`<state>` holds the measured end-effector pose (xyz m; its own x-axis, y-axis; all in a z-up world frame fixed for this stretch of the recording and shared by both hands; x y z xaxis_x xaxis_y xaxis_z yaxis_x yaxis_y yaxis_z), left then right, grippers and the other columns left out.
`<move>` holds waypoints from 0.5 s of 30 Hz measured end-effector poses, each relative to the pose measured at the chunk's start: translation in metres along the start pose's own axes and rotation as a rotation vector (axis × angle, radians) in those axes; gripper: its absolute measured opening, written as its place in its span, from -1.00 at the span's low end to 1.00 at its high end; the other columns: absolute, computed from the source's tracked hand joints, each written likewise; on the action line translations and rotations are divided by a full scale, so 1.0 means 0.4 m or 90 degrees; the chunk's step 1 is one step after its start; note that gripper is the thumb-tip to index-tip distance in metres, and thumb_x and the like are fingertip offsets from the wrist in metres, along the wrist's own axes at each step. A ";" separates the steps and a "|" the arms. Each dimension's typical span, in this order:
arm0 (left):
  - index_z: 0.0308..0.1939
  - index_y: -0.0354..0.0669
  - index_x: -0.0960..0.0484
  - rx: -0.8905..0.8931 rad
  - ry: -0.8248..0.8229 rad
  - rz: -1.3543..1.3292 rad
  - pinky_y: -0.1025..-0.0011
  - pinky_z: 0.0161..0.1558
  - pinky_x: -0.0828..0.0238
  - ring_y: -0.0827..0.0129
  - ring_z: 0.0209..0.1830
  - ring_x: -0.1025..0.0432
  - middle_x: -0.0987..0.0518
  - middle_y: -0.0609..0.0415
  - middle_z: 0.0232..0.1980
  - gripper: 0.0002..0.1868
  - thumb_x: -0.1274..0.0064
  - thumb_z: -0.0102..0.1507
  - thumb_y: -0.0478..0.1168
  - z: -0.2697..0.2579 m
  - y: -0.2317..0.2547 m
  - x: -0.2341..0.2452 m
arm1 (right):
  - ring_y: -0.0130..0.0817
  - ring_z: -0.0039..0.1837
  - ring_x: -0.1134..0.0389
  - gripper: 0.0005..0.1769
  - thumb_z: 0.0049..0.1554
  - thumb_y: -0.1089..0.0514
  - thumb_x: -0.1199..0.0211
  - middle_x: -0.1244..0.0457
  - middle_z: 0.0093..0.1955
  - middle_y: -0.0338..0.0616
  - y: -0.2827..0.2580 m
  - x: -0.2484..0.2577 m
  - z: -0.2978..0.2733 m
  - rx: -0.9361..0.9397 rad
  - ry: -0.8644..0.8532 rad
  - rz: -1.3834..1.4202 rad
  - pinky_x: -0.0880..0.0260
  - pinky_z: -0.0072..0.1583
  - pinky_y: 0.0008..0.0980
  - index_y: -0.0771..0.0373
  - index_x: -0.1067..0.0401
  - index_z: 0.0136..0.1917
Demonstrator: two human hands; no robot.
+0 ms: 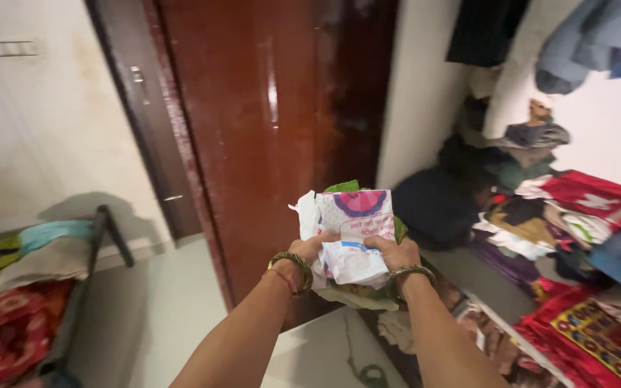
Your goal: The person picks up folded clothes and fabrics from the floor and places them onto shelves inside a closet, stacking them together.
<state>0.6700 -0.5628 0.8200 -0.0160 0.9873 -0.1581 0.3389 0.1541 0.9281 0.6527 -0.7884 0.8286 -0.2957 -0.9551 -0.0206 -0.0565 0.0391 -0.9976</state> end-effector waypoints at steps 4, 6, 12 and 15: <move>0.09 -0.54 -0.65 0.002 -0.105 0.003 0.26 -0.16 -0.58 0.18 -0.20 -0.64 -0.73 -0.13 -0.07 -0.32 -0.35 0.00 -0.10 0.045 -0.006 -0.125 | -0.11 -0.15 -0.50 -0.45 -0.21 0.09 -0.43 -0.45 -0.10 0.11 -0.002 0.107 0.009 -0.022 0.033 0.024 -0.49 -0.13 -0.09 0.43 -0.57 0.03; 0.09 -0.55 -0.65 0.000 -0.148 -0.010 0.24 -0.16 -0.60 0.17 -0.20 -0.64 -0.73 -0.15 -0.07 -0.32 -0.35 0.00 -0.12 0.065 -0.009 -0.188 | -0.15 -0.12 -0.52 -0.42 -0.25 0.10 -0.46 -0.47 -0.10 0.09 -0.005 0.155 0.031 0.031 0.056 0.049 -0.51 -0.08 -0.19 0.47 -0.58 0.02; 0.09 -0.46 -0.62 0.034 -0.173 0.013 0.16 -0.14 -0.58 0.13 -0.18 -0.63 -0.71 -0.14 -0.04 -0.37 -0.33 0.03 -0.12 0.121 -0.020 -0.320 | -0.14 -0.08 -0.52 -0.30 -0.27 0.03 -0.52 -0.46 -0.06 0.17 0.019 0.300 0.115 0.035 0.191 -0.049 -0.51 -0.02 -0.19 0.55 -0.52 0.05; 0.09 -0.47 -0.62 0.051 -0.212 0.014 0.15 -0.14 -0.58 0.13 -0.19 -0.64 -0.72 -0.13 -0.05 -0.36 -0.33 0.02 -0.12 0.168 -0.022 -0.364 | -0.16 -0.05 -0.52 -0.24 -0.26 -0.03 -0.52 -0.44 -0.02 0.19 0.020 0.344 0.146 0.033 0.231 -0.152 -0.50 0.01 -0.20 0.56 -0.49 0.08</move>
<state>0.7328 -0.7104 0.8123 0.2956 0.9213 -0.2525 0.4082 0.1172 0.9053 0.6672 -0.9367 0.8139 -0.5968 -0.7699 0.2262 -0.1188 -0.1940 -0.9738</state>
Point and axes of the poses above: each hand's wrist, its own z-axis towards the middle knuckle, its own x-axis out of the back of the hand, y = z × x, the point moved 7 cm from there along z, towards the middle knuckle
